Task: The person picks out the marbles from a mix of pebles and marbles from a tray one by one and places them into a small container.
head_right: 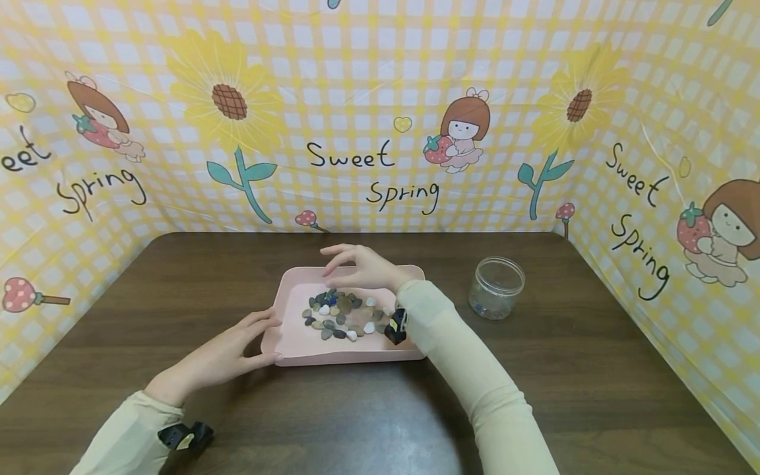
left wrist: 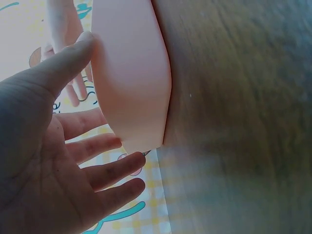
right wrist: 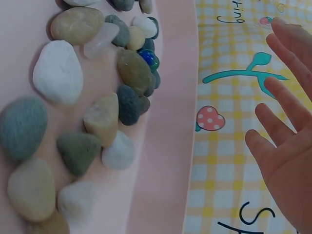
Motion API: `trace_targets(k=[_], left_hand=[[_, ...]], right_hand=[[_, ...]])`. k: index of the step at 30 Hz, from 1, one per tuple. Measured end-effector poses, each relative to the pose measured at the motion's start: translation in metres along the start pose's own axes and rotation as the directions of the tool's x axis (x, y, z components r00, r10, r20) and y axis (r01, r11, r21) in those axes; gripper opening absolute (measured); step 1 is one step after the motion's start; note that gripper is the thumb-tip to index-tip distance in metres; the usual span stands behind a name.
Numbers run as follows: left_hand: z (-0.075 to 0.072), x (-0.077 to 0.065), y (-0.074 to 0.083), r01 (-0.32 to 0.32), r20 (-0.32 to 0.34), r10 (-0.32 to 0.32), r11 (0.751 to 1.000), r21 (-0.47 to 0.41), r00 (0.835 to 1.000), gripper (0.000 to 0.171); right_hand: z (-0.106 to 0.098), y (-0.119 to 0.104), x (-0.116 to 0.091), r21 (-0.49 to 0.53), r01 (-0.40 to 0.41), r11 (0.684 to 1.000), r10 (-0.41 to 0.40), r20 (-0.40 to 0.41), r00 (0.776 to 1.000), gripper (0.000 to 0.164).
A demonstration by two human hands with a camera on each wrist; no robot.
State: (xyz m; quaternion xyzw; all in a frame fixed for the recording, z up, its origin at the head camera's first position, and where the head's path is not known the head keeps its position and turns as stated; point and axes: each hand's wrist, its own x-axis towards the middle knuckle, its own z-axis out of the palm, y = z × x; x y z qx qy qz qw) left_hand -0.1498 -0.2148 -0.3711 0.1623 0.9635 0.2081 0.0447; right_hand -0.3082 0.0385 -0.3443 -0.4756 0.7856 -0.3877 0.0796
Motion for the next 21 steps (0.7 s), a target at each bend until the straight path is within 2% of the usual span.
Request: trace_targets(k=[4, 9, 17, 21], left_hand=[[0.000, 0.000, 0.000, -0.004, -0.004, 0.004, 1.000, 0.004, 1.000, 0.070], [-0.001, -0.001, 0.002, 0.002, 0.004, -0.002, 1.000, 0.005, 1.000, 0.073], [-0.001, 0.000, 0.003, 0.007, 0.016, -0.007, 1.000, 0.009, 1.000, 0.074], [-0.001, 0.000, 0.003, 0.004, 0.013, -0.004, 1.000, 0.014, 1.000, 0.073]], right_hand=[[0.005, 0.003, 0.005, -0.003, -0.001, 1.000, 0.001, 0.013, 1.000, 0.020], [0.012, 0.008, 0.012, 0.003, -0.043, 0.999, 0.042, 0.045, 0.998, 0.022], [0.021, 0.013, 0.019, -0.083, -0.045, 0.996, 0.052, 0.081, 0.995, 0.025], [0.025, 0.014, 0.021, -0.063, -0.072, 0.995, 0.078, 0.092, 0.993, 0.025]])
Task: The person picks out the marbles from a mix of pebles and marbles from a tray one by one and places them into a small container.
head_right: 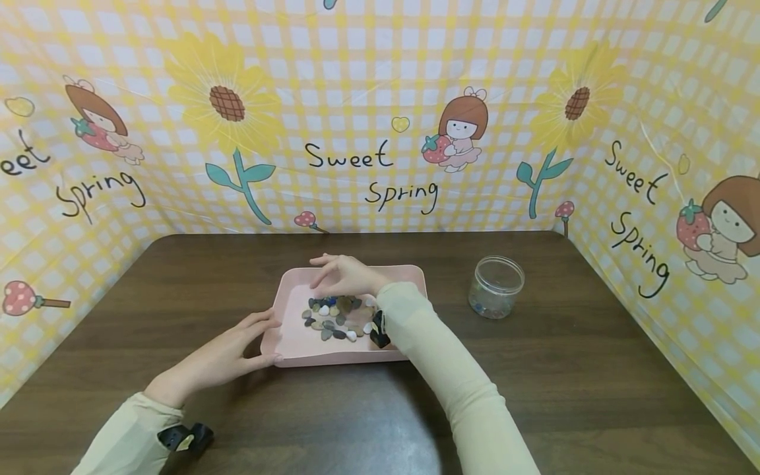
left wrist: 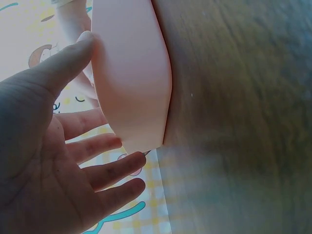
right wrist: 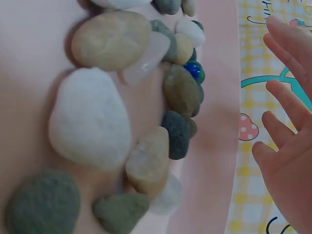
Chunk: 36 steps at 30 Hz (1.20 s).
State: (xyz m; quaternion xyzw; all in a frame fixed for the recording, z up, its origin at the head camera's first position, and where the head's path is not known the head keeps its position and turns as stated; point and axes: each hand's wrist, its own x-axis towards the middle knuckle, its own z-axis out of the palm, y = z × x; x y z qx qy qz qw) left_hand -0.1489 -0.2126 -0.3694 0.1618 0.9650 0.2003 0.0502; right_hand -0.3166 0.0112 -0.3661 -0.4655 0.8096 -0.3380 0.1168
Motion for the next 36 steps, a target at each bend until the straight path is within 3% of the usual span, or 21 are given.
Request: trace_targets(k=[4, 16, 36], left_hand=[[0.000, 0.000, 0.000, -0.004, -0.002, 0.004, 1.000, 0.002, 1.000, 0.072], [0.000, -0.001, -0.001, -0.020, -0.024, 0.020, 1.000, 0.002, 1.000, 0.070], [0.002, -0.002, -0.003, -0.034, -0.049, 0.033, 0.999, -0.007, 0.998, 0.069]], right_hand=[[0.004, 0.001, 0.002, 0.021, -0.026, 0.999, 0.026, 0.031, 0.999, 0.023], [0.016, 0.006, 0.007, -0.119, -0.034, 0.992, 0.045, 0.092, 0.995, 0.016], [0.024, 0.001, 0.009, -0.287, -0.070, 0.955, 0.100, 0.091, 0.991, 0.009]])
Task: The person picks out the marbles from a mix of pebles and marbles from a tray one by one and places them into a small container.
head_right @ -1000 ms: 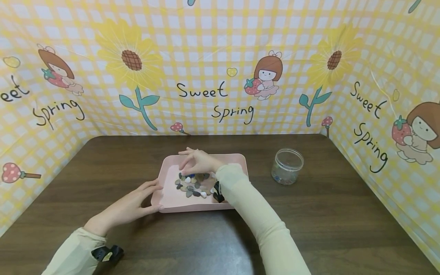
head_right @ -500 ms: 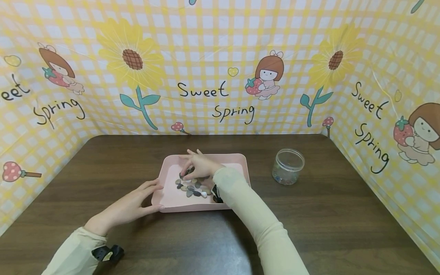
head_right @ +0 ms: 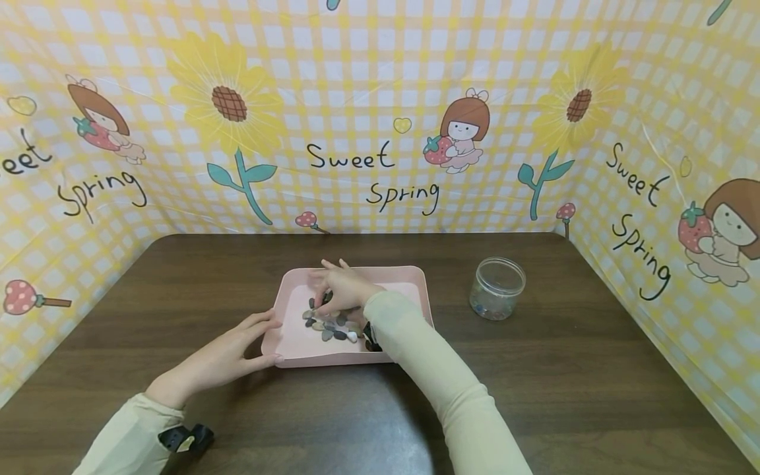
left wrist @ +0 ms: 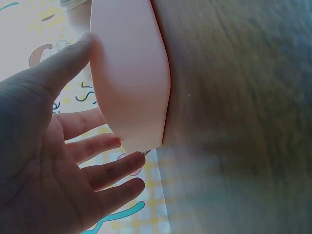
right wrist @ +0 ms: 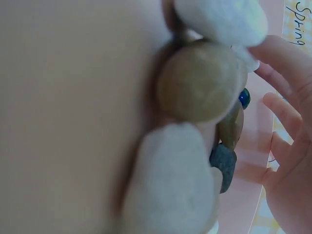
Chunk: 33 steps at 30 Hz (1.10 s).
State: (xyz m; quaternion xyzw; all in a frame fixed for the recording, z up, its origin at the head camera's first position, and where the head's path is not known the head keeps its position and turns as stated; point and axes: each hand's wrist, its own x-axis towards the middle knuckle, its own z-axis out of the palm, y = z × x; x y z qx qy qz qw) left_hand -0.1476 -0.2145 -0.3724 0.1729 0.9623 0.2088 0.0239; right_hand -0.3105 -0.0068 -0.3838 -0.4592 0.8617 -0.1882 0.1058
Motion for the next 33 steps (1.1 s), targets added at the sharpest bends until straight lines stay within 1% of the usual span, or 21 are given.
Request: trace_targets(k=[11, 19, 23, 27, 33], left_hand=[[0.001, -0.001, 0.000, -0.015, -0.014, 0.015, 1.000, 0.003, 1.000, 0.067], [-0.001, -0.001, 0.001, -0.001, -0.002, 0.001, 1.000, 0.007, 1.000, 0.068], [-0.002, 0.000, 0.001, 0.004, 0.005, -0.004, 1.000, 0.009, 1.000, 0.069], [-0.003, 0.000, 0.002, 0.011, 0.014, -0.011, 1.000, 0.007, 1.000, 0.071], [-0.002, 0.000, 0.002, 0.021, 0.023, -0.021, 1.000, 0.002, 1.000, 0.071]], right_hand=[[0.000, -0.002, -0.001, 0.007, -0.014, 1.000, 0.014, 0.016, 1.000, 0.008], [-0.005, -0.001, 0.000, 0.073, 0.008, 0.997, -0.009, 0.014, 1.000, 0.009], [-0.012, -0.002, -0.003, 0.091, 0.043, 0.995, -0.042, -0.015, 0.999, 0.012], [-0.021, -0.003, -0.007, 0.074, 0.082, 0.994, -0.078, -0.053, 0.996, 0.013], [-0.032, -0.003, -0.017, 0.097, 0.098, 0.990, -0.088, -0.098, 0.991, 0.011]])
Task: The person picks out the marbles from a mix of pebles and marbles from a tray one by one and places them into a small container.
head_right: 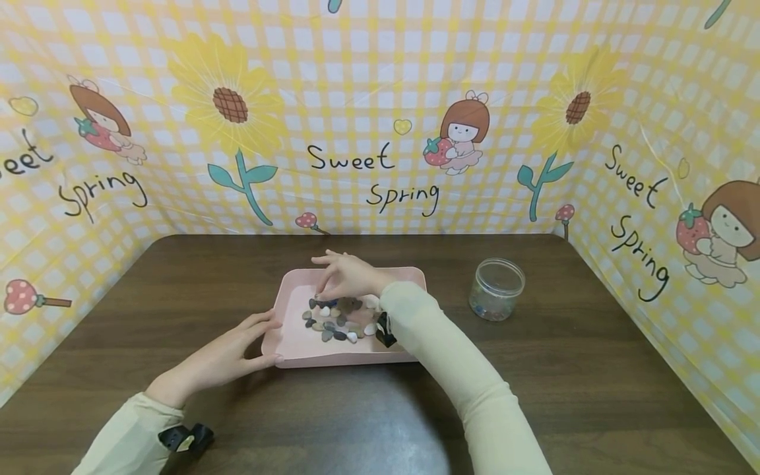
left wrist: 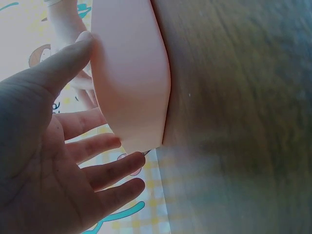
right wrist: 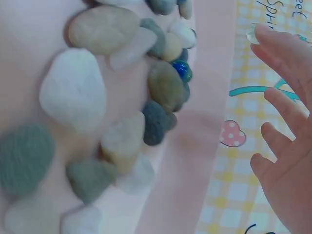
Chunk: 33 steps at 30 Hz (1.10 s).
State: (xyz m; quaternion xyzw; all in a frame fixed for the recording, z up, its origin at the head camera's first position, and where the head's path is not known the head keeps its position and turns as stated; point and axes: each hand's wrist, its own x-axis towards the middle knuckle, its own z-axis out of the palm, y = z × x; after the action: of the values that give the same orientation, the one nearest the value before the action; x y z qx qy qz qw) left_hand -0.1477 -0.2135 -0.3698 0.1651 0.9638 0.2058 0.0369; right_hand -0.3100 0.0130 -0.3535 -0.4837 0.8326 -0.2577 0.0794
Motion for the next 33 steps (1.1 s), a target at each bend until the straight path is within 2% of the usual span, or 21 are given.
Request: trace_targets(k=[11, 33], left_hand=[[0.002, 0.000, -0.001, 0.002, -0.008, -0.002, 1.000, 0.001, 1.000, 0.070], [0.001, -0.001, -0.001, -0.008, -0.017, 0.008, 1.000, 0.004, 1.000, 0.069]], right_hand=[[-0.018, 0.003, -0.018, 0.094, -0.011, 0.995, 0.014, -0.033, 0.999, 0.011], [-0.040, 0.009, -0.048, 0.055, 0.003, 0.998, 0.003, -0.121, 0.993, 0.010]])
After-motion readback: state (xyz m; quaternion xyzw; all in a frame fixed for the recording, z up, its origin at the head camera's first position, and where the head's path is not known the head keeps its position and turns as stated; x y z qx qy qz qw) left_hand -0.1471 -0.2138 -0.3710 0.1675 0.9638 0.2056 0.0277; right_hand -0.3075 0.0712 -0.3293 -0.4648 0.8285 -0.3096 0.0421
